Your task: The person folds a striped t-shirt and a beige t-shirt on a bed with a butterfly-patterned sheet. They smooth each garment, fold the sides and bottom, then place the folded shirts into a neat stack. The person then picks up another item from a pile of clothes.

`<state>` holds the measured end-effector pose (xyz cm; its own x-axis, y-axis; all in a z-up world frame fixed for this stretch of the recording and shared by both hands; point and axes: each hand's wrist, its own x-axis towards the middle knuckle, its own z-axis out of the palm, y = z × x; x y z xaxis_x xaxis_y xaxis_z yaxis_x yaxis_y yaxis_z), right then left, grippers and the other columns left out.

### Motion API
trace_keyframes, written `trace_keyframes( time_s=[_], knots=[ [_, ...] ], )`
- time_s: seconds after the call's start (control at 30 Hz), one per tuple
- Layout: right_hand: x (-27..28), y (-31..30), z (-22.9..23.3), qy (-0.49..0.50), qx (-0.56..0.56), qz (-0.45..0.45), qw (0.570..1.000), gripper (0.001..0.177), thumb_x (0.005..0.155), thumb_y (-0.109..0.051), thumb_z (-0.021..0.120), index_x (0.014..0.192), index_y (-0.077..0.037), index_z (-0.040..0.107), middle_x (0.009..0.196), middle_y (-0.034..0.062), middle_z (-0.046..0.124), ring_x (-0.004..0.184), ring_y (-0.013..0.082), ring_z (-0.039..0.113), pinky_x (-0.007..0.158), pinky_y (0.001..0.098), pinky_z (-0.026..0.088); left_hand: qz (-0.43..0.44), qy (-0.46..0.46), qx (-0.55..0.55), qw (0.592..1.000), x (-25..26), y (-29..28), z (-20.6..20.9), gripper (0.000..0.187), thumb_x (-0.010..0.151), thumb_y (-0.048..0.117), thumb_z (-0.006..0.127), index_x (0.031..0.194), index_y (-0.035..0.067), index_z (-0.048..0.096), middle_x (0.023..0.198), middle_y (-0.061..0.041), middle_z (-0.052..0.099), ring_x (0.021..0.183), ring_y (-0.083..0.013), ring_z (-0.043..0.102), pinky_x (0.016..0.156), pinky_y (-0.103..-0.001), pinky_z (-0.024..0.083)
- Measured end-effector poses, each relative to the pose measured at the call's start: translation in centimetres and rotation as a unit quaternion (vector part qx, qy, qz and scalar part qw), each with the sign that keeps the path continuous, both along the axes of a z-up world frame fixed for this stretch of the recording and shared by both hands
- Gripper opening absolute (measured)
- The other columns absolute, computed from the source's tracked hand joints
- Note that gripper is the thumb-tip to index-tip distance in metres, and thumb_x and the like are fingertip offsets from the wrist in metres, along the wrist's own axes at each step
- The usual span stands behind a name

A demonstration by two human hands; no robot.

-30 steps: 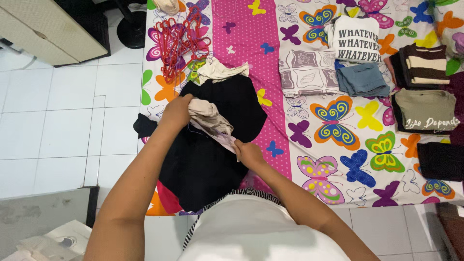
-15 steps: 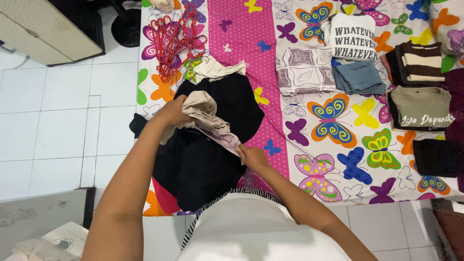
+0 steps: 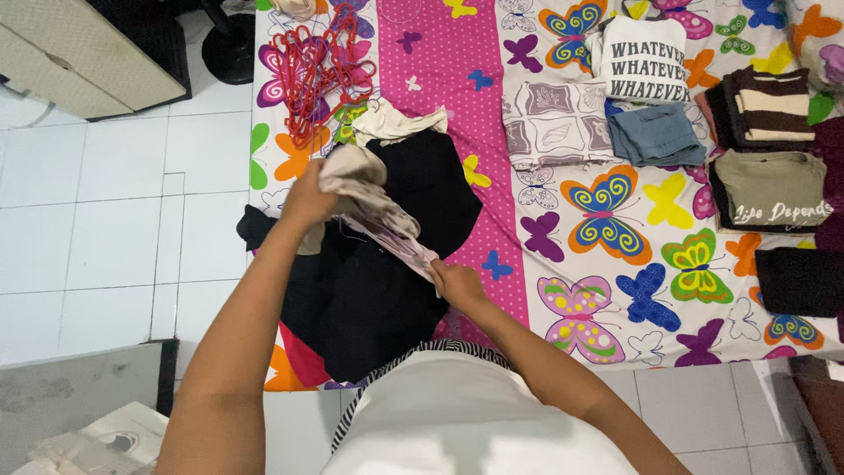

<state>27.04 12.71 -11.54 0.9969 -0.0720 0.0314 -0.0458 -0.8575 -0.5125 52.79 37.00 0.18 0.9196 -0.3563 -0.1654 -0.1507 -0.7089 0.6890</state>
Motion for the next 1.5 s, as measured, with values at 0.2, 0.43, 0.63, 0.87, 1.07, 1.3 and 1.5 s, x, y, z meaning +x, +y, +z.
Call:
trace_keyframes(
  time_s=[0.2, 0.43, 0.63, 0.87, 1.07, 1.3, 1.5],
  knots=[
    [-1.4, -0.7, -0.3, -0.003, 0.058, 0.018, 0.998, 0.020, 0.101, -0.031, 0.056, 0.100, -0.014, 0.066, 0.067, 0.0146, 0.067, 0.063, 0.0374, 0.067, 0.056, 0.0509, 0.051, 0.094, -0.006, 0.112, 0.989, 3.7, 3.9, -4.0, 0.059, 0.081, 0.029, 0.073, 0.135, 0.010, 0.056, 0.124, -0.023, 0.068, 0.116, -0.0422, 0.063, 0.096, -0.051, 0.050],
    [-0.3, -2.9, 1.7, -0.025, 0.049, -0.016, 0.998, 0.021, 0.099, -0.034, 0.057, 0.098, -0.017, 0.070, 0.072, 0.0113, 0.069, 0.064, 0.0353, 0.068, 0.054, 0.0491, 0.050, 0.333, -0.127, -0.097, 0.929, 9.0, 10.6, -5.3, 0.060, 0.086, 0.022, 0.072, 0.138, 0.001, 0.051, 0.128, -0.022, 0.066, 0.118, -0.0364, 0.065, 0.103, -0.040, 0.048],
    [1.4, -4.2, 2.3, -0.075, 0.023, 0.113, 0.990, 0.031, 0.101, -0.043, 0.055, 0.093, -0.015, 0.066, 0.071, 0.0108, 0.068, 0.062, 0.0341, 0.066, 0.055, 0.0467, 0.050, 0.192, -0.195, -0.246, 0.930, 9.5, 7.7, 3.2, 0.036, 0.092, 0.004, 0.066, 0.127, 0.003, 0.060, 0.118, -0.012, 0.072, 0.108, -0.0227, 0.068, 0.096, -0.033, 0.053],
    [1.8, -3.0, 0.7, 0.069, -0.016, 0.009, 0.997, 0.028, 0.103, -0.040, 0.052, 0.099, -0.017, 0.068, 0.072, 0.0105, 0.069, 0.068, 0.0353, 0.068, 0.061, 0.0493, 0.052, 0.030, -0.210, -0.428, 0.879, 8.2, 4.9, 9.3, 0.064, 0.093, -0.005, 0.059, 0.155, 0.006, 0.045, 0.149, -0.012, 0.056, 0.135, -0.0250, 0.060, 0.111, -0.035, 0.054],
    [7.0, -7.0, 3.6, -0.087, -0.080, -0.149, 0.982, 0.036, 0.086, -0.013, 0.061, 0.121, -0.017, 0.069, 0.096, 0.0120, 0.072, 0.093, 0.0344, 0.070, 0.080, 0.0549, 0.050, 0.114, -0.436, -0.235, 0.861, 8.3, 11.4, 16.7, 0.072, 0.094, -0.004, 0.072, 0.155, 0.000, 0.034, 0.151, -0.017, 0.049, 0.143, -0.0344, 0.053, 0.122, -0.048, 0.042],
    [7.1, -5.6, 11.1, -0.127, 0.361, -0.011, 0.924, 0.024, 0.095, -0.007, 0.066, 0.119, -0.008, 0.070, 0.112, 0.0059, 0.074, 0.103, 0.0173, 0.070, 0.095, 0.0316, 0.055, -0.073, 0.064, -0.285, 0.954, 1.6, 8.6, 11.9, 0.051, 0.108, 0.046, 0.048, 0.138, 0.008, 0.061, 0.134, -0.007, 0.065, 0.123, -0.0173, 0.057, 0.108, -0.036, 0.046],
    [3.0, 0.3, 11.5, -0.096, 0.361, 0.167, 0.913, 0.055, 0.086, -0.020, 0.080, 0.131, 0.001, 0.056, 0.127, 0.0150, 0.062, 0.120, 0.0261, 0.059, 0.100, 0.0350, 0.046, -0.155, 0.268, -0.301, 0.902, -8.2, 1.5, 6.9, 0.057, 0.100, 0.045, 0.056, 0.141, 0.005, 0.058, 0.140, -0.008, 0.062, 0.126, -0.0174, 0.055, 0.112, -0.034, 0.043]
  ],
)
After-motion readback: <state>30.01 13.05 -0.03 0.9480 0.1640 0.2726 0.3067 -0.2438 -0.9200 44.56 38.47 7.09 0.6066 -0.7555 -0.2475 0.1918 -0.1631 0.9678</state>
